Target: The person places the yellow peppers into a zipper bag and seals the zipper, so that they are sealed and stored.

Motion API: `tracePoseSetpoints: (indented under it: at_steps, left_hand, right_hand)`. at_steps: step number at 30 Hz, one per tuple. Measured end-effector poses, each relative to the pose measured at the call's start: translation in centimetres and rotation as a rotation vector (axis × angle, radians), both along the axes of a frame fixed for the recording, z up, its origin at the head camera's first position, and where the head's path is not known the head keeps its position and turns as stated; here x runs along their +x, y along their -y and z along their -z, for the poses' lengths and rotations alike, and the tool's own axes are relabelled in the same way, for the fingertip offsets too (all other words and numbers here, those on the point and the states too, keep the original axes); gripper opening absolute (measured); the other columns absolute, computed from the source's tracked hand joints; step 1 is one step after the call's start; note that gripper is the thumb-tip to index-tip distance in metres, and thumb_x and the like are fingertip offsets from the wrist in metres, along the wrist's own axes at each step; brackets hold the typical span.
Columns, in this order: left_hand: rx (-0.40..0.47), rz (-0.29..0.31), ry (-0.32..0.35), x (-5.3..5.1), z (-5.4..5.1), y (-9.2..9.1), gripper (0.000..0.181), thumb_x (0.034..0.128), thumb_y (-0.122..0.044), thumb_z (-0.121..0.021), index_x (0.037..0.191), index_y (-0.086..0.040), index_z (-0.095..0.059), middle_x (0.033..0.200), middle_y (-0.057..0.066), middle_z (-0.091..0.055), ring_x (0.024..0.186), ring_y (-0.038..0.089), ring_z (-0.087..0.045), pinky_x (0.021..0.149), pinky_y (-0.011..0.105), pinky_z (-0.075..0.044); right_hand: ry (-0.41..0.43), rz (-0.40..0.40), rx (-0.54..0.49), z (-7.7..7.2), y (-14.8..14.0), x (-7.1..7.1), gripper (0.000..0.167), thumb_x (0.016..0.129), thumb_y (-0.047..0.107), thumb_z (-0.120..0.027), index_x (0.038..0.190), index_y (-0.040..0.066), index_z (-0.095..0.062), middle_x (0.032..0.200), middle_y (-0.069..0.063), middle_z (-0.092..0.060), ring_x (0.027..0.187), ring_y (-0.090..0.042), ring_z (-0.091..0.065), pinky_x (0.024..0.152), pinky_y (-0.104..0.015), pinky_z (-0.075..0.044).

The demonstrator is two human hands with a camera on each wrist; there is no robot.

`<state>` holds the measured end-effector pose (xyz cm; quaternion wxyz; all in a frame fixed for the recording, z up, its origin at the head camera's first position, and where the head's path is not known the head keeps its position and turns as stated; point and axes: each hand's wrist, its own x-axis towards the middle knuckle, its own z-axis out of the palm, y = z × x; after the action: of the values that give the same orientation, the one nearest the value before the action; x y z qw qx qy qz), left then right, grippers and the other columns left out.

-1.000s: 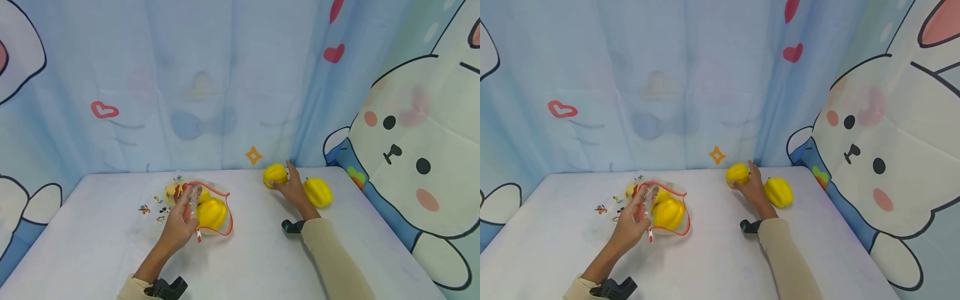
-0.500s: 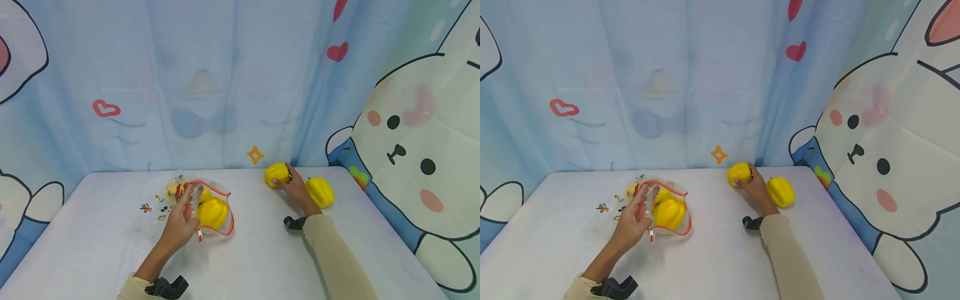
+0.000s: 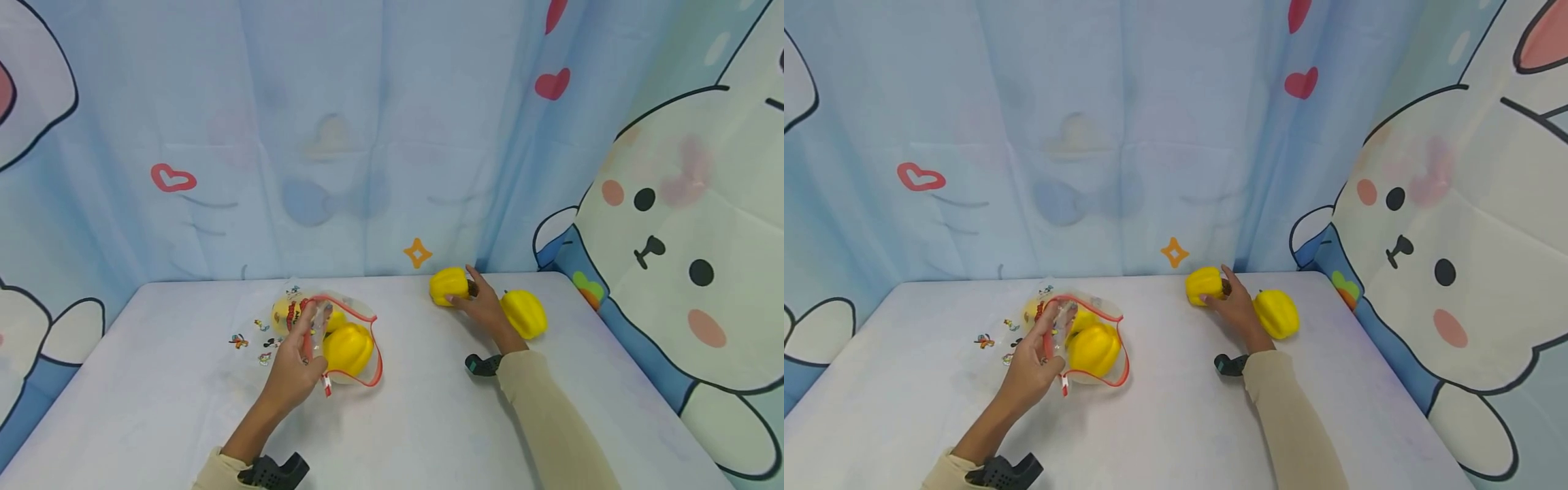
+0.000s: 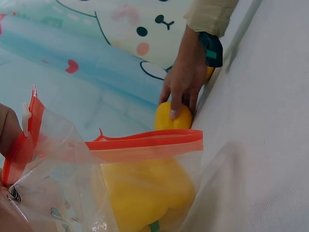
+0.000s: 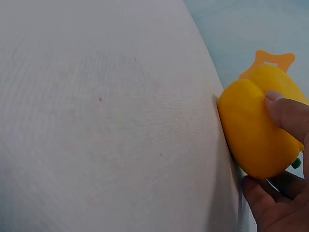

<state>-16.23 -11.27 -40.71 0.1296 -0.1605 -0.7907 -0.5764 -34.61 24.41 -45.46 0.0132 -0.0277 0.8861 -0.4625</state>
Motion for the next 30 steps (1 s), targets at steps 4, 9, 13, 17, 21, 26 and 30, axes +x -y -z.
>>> tracePoseSetpoints:
  at_steps: [4,9,13,17,21,26,30]
  left_hand:
    - [-0.001,0.002,-0.001,0.0,0.2,0.0,0.084,0.0779,0.015,-0.053,0.154,-0.002,-0.021,0.158,0.009,-0.023,0.145,0.023,-0.02,0.106,0.03,-0.031]
    - [-0.007,0.003,-0.017,-0.1,0.2,0.2,0.084,0.0777,0.016,-0.054,0.154,-0.002,-0.022,0.158,0.011,-0.024,0.145,0.025,-0.021,0.104,0.033,-0.035]
    - [-0.005,0.003,-0.018,-0.1,0.2,0.2,0.084,0.0779,0.016,-0.054,0.153,-0.001,-0.022,0.158,0.011,-0.024,0.145,0.025,-0.02,0.105,0.034,-0.034]
    - [0.0,-0.002,-0.002,-0.1,0.3,0.2,0.084,0.0777,0.016,-0.054,0.153,-0.001,-0.021,0.158,0.011,-0.023,0.145,0.025,-0.02,0.105,0.033,-0.033]
    - [-0.001,-0.002,0.001,-0.1,0.3,0.2,0.085,0.0776,0.016,-0.054,0.154,-0.001,-0.02,0.158,0.01,-0.023,0.145,0.024,-0.02,0.106,0.032,-0.031]
    - [-0.004,-0.002,0.001,-0.1,0.4,0.1,0.084,0.0778,0.015,-0.053,0.154,-0.001,-0.021,0.158,0.01,-0.024,0.145,0.023,-0.02,0.106,0.031,-0.031]
    - [0.002,0.002,0.001,0.0,0.3,0.1,0.084,0.0776,0.016,-0.053,0.154,-0.002,-0.022,0.158,0.01,-0.024,0.145,0.023,-0.02,0.107,0.032,-0.03]
  right_hand:
    - [0.011,-0.019,-0.012,0.2,0.0,0.0,0.087,0.091,0.033,-0.068,0.158,0.023,-0.013,0.157,-0.02,-0.023,0.138,-0.039,-0.031,0.11,-0.049,-0.03]
    - [0.018,-0.039,-0.012,0.3,0.4,0.0,0.085,0.091,0.032,-0.067,0.158,0.025,-0.014,0.155,-0.019,-0.027,0.136,-0.039,-0.033,0.11,-0.049,-0.031]
    - [-0.001,-0.047,-0.015,0.1,0.6,0.3,0.083,0.092,0.031,-0.066,0.157,0.023,-0.016,0.154,-0.019,-0.029,0.135,-0.038,-0.035,0.109,-0.049,-0.032]
    - [-0.026,-0.048,-0.008,-0.1,0.7,0.6,0.081,0.093,0.029,-0.065,0.157,0.02,-0.016,0.155,-0.019,-0.028,0.135,-0.038,-0.036,0.109,-0.049,-0.032]
    - [-0.053,-0.044,-0.002,-0.2,0.7,0.9,0.082,0.093,0.031,-0.065,0.157,0.017,-0.017,0.155,-0.019,-0.028,0.135,-0.038,-0.037,0.109,-0.048,-0.033]
    - [-0.077,-0.044,-0.003,-0.7,1.3,1.3,0.082,0.092,0.035,-0.065,0.157,0.016,-0.018,0.154,-0.018,-0.03,0.135,-0.037,-0.038,0.108,-0.048,-0.034]
    - [-0.093,-0.056,-0.013,-1.2,2.0,2.0,0.082,0.092,0.037,-0.065,0.156,0.016,-0.019,0.152,-0.018,-0.033,0.132,-0.037,-0.041,0.106,-0.048,-0.037]
